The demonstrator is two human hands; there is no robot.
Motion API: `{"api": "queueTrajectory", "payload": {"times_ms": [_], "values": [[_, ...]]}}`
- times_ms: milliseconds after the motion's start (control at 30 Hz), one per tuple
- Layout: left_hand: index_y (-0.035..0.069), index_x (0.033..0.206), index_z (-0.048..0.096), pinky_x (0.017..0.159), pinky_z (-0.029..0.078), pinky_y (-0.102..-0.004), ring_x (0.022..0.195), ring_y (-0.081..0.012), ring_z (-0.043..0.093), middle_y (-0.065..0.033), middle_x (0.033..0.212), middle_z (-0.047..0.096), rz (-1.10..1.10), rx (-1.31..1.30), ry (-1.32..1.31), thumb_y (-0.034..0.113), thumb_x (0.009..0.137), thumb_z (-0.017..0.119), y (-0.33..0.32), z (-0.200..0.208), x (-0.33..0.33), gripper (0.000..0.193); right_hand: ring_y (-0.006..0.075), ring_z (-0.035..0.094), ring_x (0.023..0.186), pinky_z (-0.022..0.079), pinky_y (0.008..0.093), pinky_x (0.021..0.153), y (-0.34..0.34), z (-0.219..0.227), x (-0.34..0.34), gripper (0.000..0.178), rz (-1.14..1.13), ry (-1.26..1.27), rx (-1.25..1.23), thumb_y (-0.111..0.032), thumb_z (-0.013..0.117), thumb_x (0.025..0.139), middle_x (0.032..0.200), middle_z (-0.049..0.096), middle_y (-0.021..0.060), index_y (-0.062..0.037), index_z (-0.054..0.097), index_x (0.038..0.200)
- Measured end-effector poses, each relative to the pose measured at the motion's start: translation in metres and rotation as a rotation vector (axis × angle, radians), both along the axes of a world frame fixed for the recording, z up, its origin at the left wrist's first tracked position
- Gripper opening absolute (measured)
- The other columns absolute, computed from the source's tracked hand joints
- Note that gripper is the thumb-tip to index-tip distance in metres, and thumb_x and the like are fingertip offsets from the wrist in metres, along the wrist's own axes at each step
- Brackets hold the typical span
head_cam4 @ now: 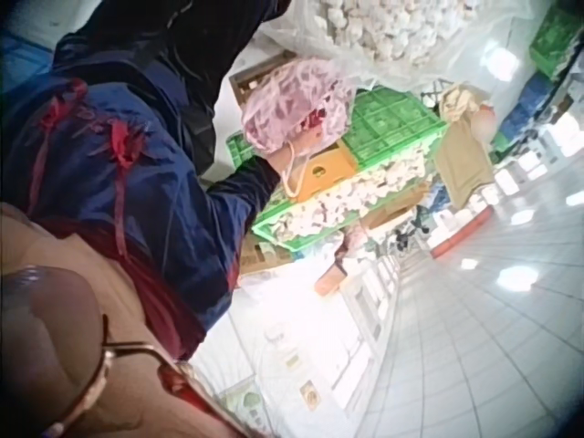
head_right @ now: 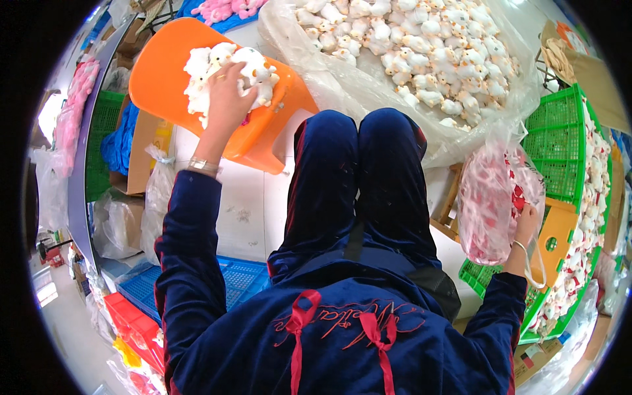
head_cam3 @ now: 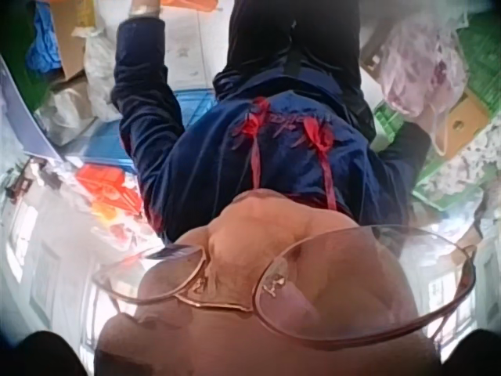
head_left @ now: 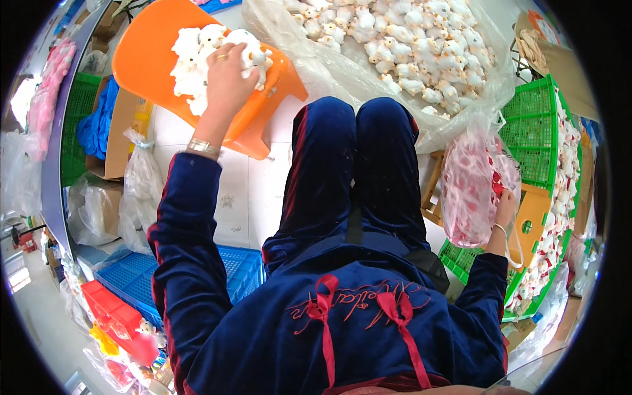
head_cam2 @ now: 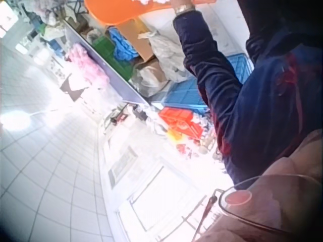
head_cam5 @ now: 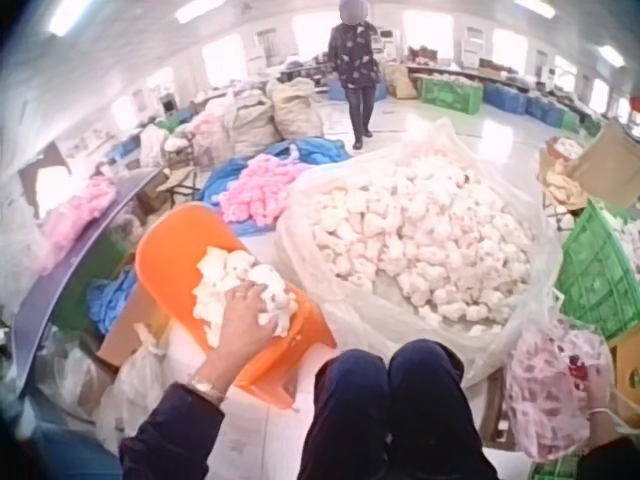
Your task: The person ties red ribbons around the necks of small white plush toys. They pick up each toy, wrap the ribbon, and tie a bow by hand, repeating the process for multiple items.
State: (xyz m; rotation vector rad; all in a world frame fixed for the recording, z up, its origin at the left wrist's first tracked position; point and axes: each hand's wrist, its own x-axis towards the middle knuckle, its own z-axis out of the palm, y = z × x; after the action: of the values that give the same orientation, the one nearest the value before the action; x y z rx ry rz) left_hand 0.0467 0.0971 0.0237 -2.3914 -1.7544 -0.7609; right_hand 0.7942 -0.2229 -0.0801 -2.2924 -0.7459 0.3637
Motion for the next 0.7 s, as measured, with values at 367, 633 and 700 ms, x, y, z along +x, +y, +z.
{"api": "queueTrajectory", "payload": {"times_ms": [367, 633, 700], "values": [[0.007, 0.134, 0.057, 0.100, 0.054, -0.0485, 0.122, -0.0451, 0.058, -0.0251, 0.148, 0.047, 0.170, -0.321, 0.144, 0.015, 0.079, 0.079, 0.066, -0.063, 0.018, 0.060, 0.0151, 0.067, 0.086, 0.054, 0.0299, 0.076, -0.017, 0.044, 0.047, 0.033, -0.104, -0.362, 0.278, -0.028, 0.064, 0.104, 0.099, 0.072, 0.0092, 0.0046, 0.067, 0.110], [0.002, 0.130, 0.053, 0.099, 0.053, -0.0441, 0.113, -0.0403, 0.063, -0.0224, 0.135, 0.051, -0.074, 0.176, -0.269, 0.014, 0.079, 0.074, 0.037, -0.014, 0.023, 0.056, 0.0136, 0.067, 0.087, 0.054, 0.0283, 0.078, 0.015, 0.134, -0.005, 0.032, -0.214, -0.371, 0.466, -0.029, 0.066, 0.104, 0.103, 0.073, 0.0079, 0.0024, 0.068, 0.111], [0.003, 0.130, 0.053, 0.099, 0.052, -0.0428, 0.114, -0.0387, 0.063, -0.0212, 0.134, 0.054, -0.191, 0.120, -0.400, 0.015, 0.078, 0.075, 0.011, 0.018, 0.034, 0.058, 0.0134, 0.067, 0.089, 0.054, 0.0282, 0.079, 0.036, 0.164, -0.043, 0.033, -0.254, -0.395, 0.515, -0.029, 0.066, 0.104, 0.105, 0.073, 0.0084, 0.0025, 0.068, 0.112]]}}
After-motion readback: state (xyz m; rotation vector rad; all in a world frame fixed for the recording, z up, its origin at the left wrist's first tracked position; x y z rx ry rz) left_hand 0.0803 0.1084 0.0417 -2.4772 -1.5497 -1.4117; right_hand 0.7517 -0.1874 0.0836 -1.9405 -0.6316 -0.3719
